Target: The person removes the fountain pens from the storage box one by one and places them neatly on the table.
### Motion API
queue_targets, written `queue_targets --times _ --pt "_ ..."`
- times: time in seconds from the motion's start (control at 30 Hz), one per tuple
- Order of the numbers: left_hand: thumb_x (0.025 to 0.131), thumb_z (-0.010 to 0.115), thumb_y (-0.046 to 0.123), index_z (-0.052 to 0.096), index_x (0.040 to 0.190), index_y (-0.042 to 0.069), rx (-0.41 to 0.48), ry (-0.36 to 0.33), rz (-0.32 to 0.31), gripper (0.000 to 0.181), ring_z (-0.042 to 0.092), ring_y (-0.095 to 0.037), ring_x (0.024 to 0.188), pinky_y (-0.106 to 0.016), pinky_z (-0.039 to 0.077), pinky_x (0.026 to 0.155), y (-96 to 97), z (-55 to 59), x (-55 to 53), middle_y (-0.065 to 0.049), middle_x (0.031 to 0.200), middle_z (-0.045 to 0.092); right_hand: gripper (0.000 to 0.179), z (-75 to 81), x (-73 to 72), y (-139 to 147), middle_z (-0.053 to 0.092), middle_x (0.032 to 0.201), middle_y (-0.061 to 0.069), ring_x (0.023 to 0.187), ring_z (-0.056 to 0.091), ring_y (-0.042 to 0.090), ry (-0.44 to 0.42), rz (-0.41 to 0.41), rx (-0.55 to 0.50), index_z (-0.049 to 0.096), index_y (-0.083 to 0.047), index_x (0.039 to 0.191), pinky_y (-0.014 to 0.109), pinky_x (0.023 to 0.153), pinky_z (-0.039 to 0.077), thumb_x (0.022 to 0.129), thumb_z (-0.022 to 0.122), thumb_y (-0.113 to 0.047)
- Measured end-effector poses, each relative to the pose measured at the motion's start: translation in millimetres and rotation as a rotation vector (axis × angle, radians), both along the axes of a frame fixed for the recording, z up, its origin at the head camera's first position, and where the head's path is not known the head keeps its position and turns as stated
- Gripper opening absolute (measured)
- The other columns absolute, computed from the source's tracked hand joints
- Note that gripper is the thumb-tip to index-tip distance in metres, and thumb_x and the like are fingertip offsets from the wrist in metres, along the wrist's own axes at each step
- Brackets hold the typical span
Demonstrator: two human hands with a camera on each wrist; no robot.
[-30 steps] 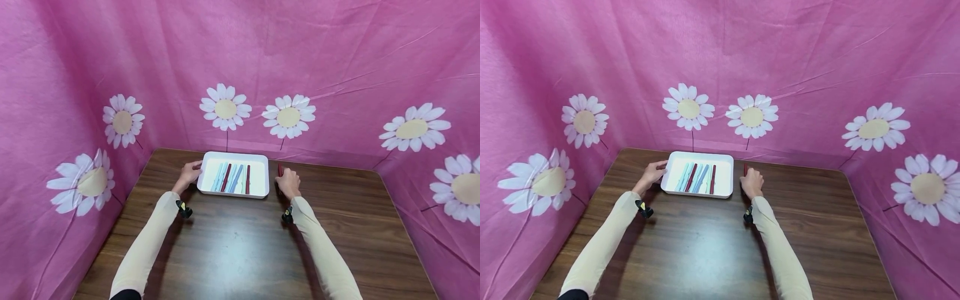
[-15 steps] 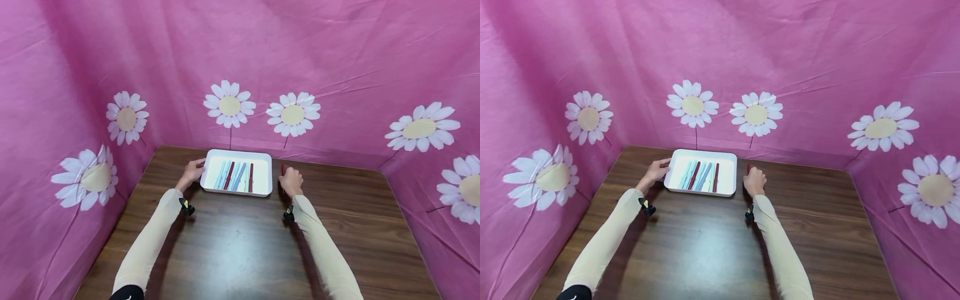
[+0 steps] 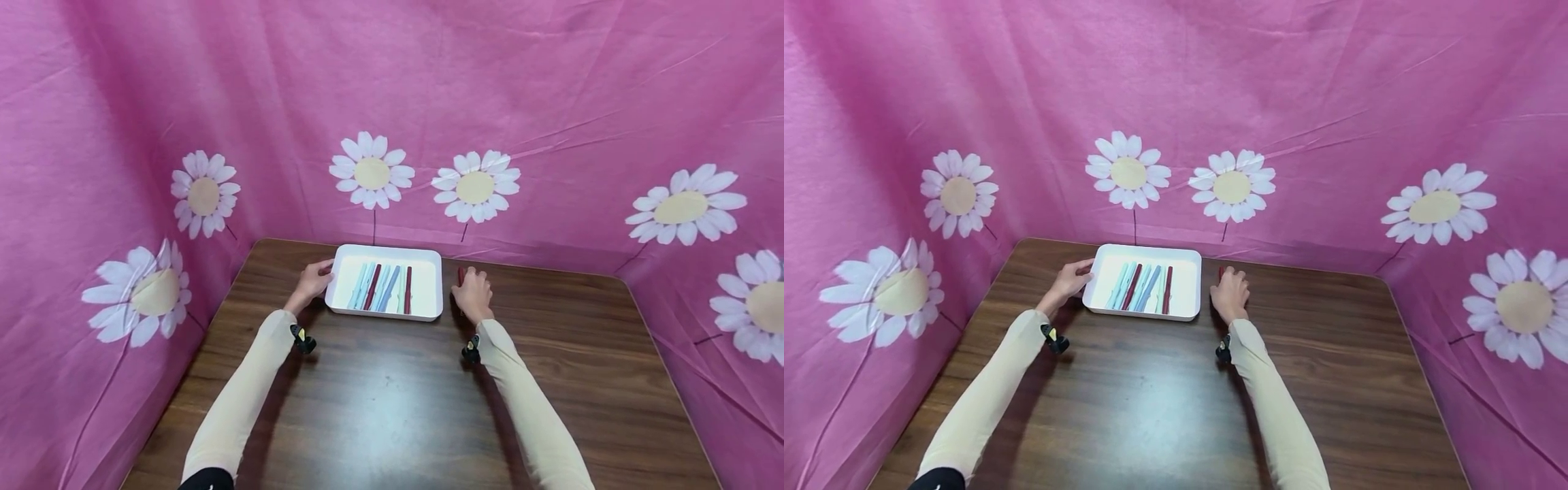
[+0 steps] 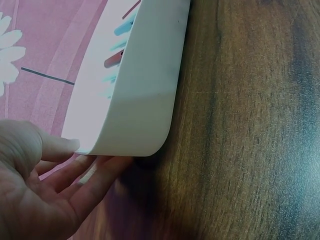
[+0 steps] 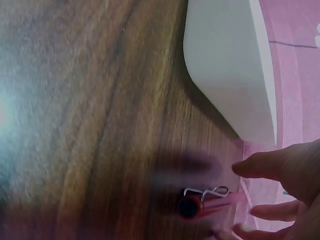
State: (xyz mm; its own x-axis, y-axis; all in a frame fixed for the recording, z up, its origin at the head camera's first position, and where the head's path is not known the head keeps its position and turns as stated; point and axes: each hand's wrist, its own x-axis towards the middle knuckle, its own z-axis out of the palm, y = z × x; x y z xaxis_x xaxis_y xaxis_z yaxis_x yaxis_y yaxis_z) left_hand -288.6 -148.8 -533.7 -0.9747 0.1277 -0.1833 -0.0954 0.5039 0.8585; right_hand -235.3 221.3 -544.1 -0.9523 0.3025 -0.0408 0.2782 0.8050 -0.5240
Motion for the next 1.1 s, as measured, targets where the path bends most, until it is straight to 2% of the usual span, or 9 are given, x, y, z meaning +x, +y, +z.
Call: queue_targets --times 0.1,0.27,0.4,0.53,0.63,0.67,0.73,0.93,1.1 --pt "0.105 0.055 0.003 0.052 0.152 0.001 -0.018 0.008 0.007 0.048 0.064 -0.041 0.119 -0.043 0.065 0.081 0.3 0.4 0.4 -0.032 0.139 0.061 0.064 0.7 -0.7 -5 0.044 0.141 0.038 0.128 0.046 0.059 0.010 0.015 -0.011 0.043 0.007 0.146 0.070 0.109 0.039 0.094 0.073 -0.017" --pt "0.105 0.054 0.003 0.051 0.152 0.000 -0.001 0.003 0.004 0.048 0.065 -0.043 0.118 -0.045 0.065 0.079 0.3 -1.1 0.1 -0.033 0.139 0.061 0.070 5.6 0.2 -10 0.036 0.152 0.037 0.137 0.037 0.057 0.058 0.044 -0.009 0.039 0.005 0.153 0.072 0.112 0.033 0.095 0.073 -0.015" --pt "0.102 0.056 0.001 0.054 0.149 -0.001 0.017 0.026 0.008 0.048 0.067 -0.043 0.116 -0.045 0.065 0.080 -0.6 -1.5 0.1 -0.033 0.136 0.063 0.068 8.1 -1.4 -13 0.036 0.153 0.036 0.137 0.037 0.055 0.097 0.054 -0.003 0.040 0.005 0.153 0.071 0.112 0.032 0.096 0.071 -0.015" --pt "0.099 0.059 0.002 0.059 0.146 0.001 -0.014 0.070 0.013 0.047 0.069 -0.038 0.110 -0.041 0.065 0.078 -0.2 1.0 -0.4 -0.030 0.130 0.068 0.062 11.4 -3.0 -16 0.038 0.152 0.035 0.137 0.039 0.053 0.152 0.060 -0.027 0.043 0.007 0.151 0.069 0.113 0.034 0.098 0.068 -0.015" --pt "0.100 0.059 0.004 0.058 0.148 0.003 -0.062 0.070 0.010 0.048 0.068 -0.038 0.114 -0.039 0.064 0.082 2.0 3.2 -1.8 -0.028 0.133 0.067 0.055 15.0 -2.8 -19 0.042 0.150 0.032 0.138 0.041 0.050 0.200 0.064 -0.059 0.048 0.007 0.148 0.067 0.114 0.035 0.100 0.065 -0.014" --pt "0.101 0.058 0.005 0.056 0.150 0.003 -0.069 0.046 0.009 0.049 0.065 -0.040 0.119 -0.041 0.064 0.085 2.7 3.8 -2.1 -0.028 0.137 0.065 0.054 16.1 -2.6 -19 0.043 0.149 0.032 0.138 0.042 0.049 0.214 0.068 -0.063 0.049 0.007 0.147 0.066 0.114 0.035 0.100 0.064 -0.014" --pt "0.102 0.057 0.005 0.054 0.151 0.002 -0.086 0.037 0.008 0.049 0.065 -0.041 0.120 -0.040 0.064 0.083 4.0 4.6 -1.7 -0.029 0.139 0.063 0.052 18.1 -2.4 -21 0.043 0.149 0.031 0.138 0.041 0.047 0.234 0.081 -0.068 0.050 0.006 0.147 0.065 0.115 0.035 0.100 0.063 -0.013" --pt "0.104 0.055 0.003 0.051 0.153 0.002 -0.050 -0.002 0.009 0.049 0.066 -0.043 0.116 -0.038 0.065 0.072 2.7 3.3 -1.0 -0.032 0.140 0.061 0.053 19.4 -1.8 -26 0.041 0.150 0.029 0.140 0.038 0.045 0.259 0.126 -0.082 0.049 0.005 0.148 0.062 0.117 0.032 0.100 0.065 -0.012" --pt "0.102 0.057 0.003 0.054 0.151 0.004 -0.021 0.009 0.018 0.050 0.068 -0.041 0.113 -0.040 0.065 0.073 -1.0 1.8 -0.6 -0.030 0.139 0.063 0.055 16.2 -1.9 -29 0.040 0.152 0.029 0.140 0.039 0.046 0.291 0.167 -0.098 0.050 0.005 0.147 0.059 0.119 0.033 0.098 0.068 -0.011"
